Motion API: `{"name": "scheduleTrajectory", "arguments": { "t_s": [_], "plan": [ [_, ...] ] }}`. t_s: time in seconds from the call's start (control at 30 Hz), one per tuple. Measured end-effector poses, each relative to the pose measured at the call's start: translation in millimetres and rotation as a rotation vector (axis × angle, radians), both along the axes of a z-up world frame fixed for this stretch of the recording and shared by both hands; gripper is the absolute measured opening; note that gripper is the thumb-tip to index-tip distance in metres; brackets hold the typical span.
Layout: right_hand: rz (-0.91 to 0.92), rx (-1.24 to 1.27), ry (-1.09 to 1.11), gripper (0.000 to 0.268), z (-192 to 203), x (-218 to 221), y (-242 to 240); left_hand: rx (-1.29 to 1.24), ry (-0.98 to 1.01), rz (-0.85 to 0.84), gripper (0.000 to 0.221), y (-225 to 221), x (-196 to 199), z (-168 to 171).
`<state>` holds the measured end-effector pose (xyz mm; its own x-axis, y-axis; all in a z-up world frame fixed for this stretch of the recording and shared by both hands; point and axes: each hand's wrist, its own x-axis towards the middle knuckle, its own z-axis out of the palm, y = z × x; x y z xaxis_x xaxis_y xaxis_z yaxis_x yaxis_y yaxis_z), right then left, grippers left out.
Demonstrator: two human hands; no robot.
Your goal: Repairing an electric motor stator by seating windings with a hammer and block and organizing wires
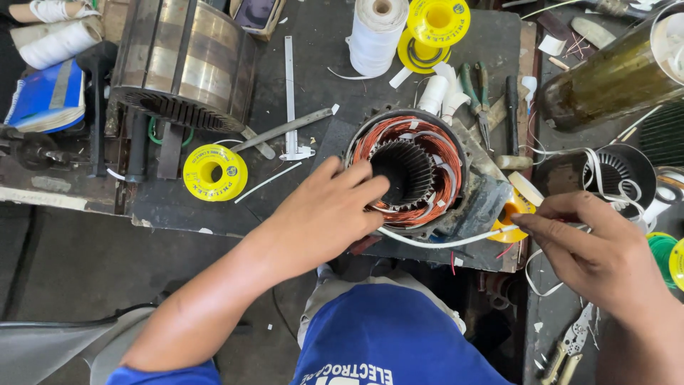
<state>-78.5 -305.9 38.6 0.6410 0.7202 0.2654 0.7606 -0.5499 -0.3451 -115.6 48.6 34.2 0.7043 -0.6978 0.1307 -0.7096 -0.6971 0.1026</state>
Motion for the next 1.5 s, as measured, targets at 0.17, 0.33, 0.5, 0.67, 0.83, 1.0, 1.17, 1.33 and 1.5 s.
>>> {"name": "scheduleTrajectory", "arguments": {
  "t_s": [0.17, 0.33, 0.5, 0.67, 0.83, 1.0, 1.17, 1.33, 1.5],
  "plan": [
    [0.015, 0.110, 0.021, 0.013, 10.6, -1.7, 22.0, -0.121, -0.088, 0.073, 0.031, -20.1, -23.0, 1.9],
    [0.162, 0.192, 0.051, 0.010, 17.8, 8.6, 37.0, -0.548, -0.114, 0.112, 0.033, -59.1, -32.5, -5.3],
    [0.175, -0.055, 0.010, 0.025, 7.4, 19.4, 18.4, -0.604, 0.101, 0.189, 0.011, -47.6, -38.9, -1.6],
    [0.208, 0.102, -0.050, 0.017, 1.0, 31.3, 27.8, -0.498, 0.228, 0.304, 0.017, -53.6, -47.7, -1.3],
    [0.250, 0.187, -0.057, 0.014, -17.3, 40.4, 34.3, -0.560, 0.186, 0.396, 0.039, -64.4, -43.3, 13.6],
    [0.207, 0.202, -0.114, 0.011, -27.8, 45.2, 35.8, -0.400, -0.297, 0.397, 0.023, -85.2, -45.4, 9.1],
    [0.184, 0.317, 0.048, 0.006, -34.2, 40.2, 55.1, -0.191, -0.411, 0.428, 0.017, -83.7, -46.1, -4.0],
    [0.248, 0.223, 0.238, 0.008, -18.6, 48.5, 57.3, -0.329, -0.416, 0.327, 0.020, -78.8, -40.5, -1.6],
    [0.285, 0.146, 0.250, 0.004, -13.7, 55.8, 67.6, -0.483, -0.348, 0.304, 0.025, -81.4, -37.2, -2.0]
  ]
}}
